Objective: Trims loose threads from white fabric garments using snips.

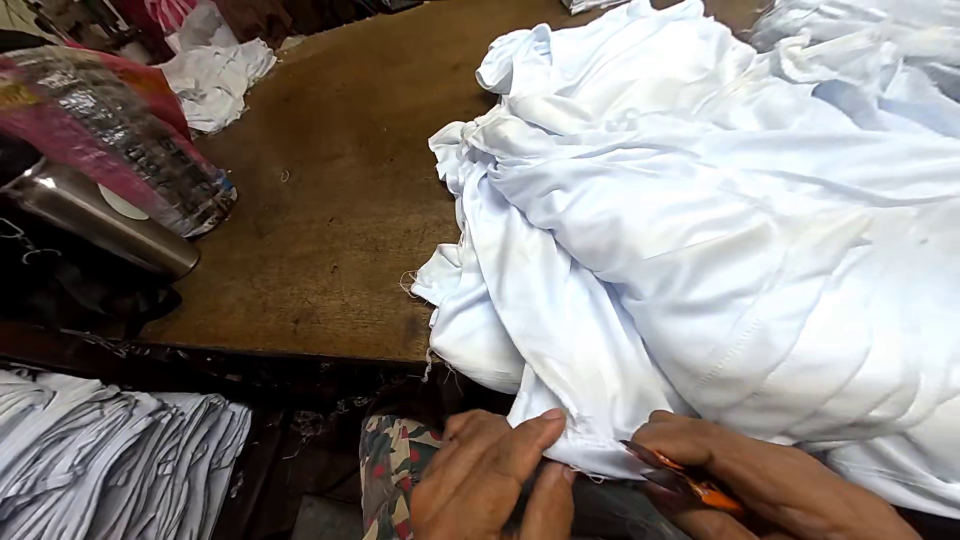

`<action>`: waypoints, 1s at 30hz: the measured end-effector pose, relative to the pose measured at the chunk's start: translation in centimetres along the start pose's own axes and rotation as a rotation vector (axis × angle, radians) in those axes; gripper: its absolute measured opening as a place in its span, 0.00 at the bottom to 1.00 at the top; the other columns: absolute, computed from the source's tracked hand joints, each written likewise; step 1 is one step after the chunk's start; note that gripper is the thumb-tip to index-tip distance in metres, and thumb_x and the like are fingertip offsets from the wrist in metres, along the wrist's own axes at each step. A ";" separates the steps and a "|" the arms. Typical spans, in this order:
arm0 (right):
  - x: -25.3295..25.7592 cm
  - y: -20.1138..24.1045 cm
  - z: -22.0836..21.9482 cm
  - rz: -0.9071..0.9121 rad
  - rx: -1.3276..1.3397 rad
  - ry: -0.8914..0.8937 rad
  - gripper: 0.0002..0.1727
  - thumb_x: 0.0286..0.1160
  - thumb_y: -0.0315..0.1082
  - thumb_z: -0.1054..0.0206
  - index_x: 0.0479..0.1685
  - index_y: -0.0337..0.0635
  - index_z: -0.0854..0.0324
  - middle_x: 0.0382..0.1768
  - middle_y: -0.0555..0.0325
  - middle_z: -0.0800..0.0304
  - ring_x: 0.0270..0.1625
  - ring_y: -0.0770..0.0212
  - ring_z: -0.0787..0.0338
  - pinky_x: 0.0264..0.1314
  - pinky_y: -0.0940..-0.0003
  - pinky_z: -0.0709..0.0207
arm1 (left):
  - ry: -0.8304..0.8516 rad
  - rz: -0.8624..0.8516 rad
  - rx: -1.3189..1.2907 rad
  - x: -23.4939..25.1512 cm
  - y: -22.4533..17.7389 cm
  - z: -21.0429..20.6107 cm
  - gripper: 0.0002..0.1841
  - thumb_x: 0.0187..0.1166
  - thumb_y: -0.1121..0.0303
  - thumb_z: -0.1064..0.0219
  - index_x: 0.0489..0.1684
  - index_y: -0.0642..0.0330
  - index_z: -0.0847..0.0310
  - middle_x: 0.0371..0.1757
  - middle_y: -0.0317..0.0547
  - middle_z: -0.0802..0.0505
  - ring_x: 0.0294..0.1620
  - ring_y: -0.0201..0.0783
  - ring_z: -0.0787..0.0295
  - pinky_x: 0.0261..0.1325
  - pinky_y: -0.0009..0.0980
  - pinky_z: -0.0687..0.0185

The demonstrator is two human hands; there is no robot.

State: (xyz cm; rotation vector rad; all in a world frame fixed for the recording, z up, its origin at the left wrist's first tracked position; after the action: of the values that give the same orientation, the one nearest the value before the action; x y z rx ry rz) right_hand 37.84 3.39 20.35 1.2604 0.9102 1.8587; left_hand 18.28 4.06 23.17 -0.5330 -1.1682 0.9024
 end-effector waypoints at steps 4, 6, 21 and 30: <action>-0.1 0.2 0.5 -0.023 0.106 0.072 0.11 0.86 0.33 0.40 0.48 0.32 0.20 0.37 0.51 0.17 0.40 0.70 0.19 0.44 0.78 0.25 | 0.109 -0.092 0.064 1.6 -0.4 0.4 0.04 0.76 0.70 0.25 0.41 0.52 0.05 0.47 0.42 0.12 0.53 0.32 0.17 0.59 0.28 0.19; 0.0 0.2 1.3 -0.116 0.251 0.047 0.08 0.86 0.34 0.39 0.50 0.42 0.17 0.39 0.66 0.15 0.39 0.82 0.20 0.42 0.85 0.26 | 0.228 -0.135 -0.090 2.3 -0.8 0.2 0.03 0.79 0.74 0.29 0.38 0.61 0.09 0.54 0.51 0.08 0.58 0.38 0.11 0.63 0.34 0.14; 2.1 0.1 1.5 -0.056 -0.068 -0.154 0.07 0.82 0.36 0.33 0.42 0.42 0.15 0.32 0.62 0.13 0.33 0.76 0.16 0.35 0.82 0.21 | 0.344 0.314 -0.409 3.2 0.4 -2.0 0.21 0.79 0.77 0.30 0.70 0.70 0.27 0.32 0.42 0.07 0.28 0.25 0.16 0.31 0.20 0.21; -0.4 3.1 2.5 -0.111 -0.556 0.023 0.26 0.96 0.43 0.56 0.55 0.31 0.18 0.35 0.38 0.14 0.36 0.47 0.15 0.36 0.55 0.24 | 0.177 0.482 -0.468 2.5 1.2 -1.0 0.25 0.75 0.82 0.31 0.73 0.72 0.27 0.28 0.45 0.07 0.23 0.26 0.17 0.25 0.20 0.23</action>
State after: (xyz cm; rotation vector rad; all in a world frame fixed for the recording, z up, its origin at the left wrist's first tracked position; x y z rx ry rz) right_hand 39.84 1.89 23.46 0.8288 0.4129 1.8618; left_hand 19.14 6.94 23.27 -1.2906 -1.1069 0.9613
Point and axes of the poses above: each hand's wrist, its own x-axis towards the middle knuckle, its own z-axis out of the back of the hand, y = z × x, the point moved 6 cm from there along x, towards the middle knuckle
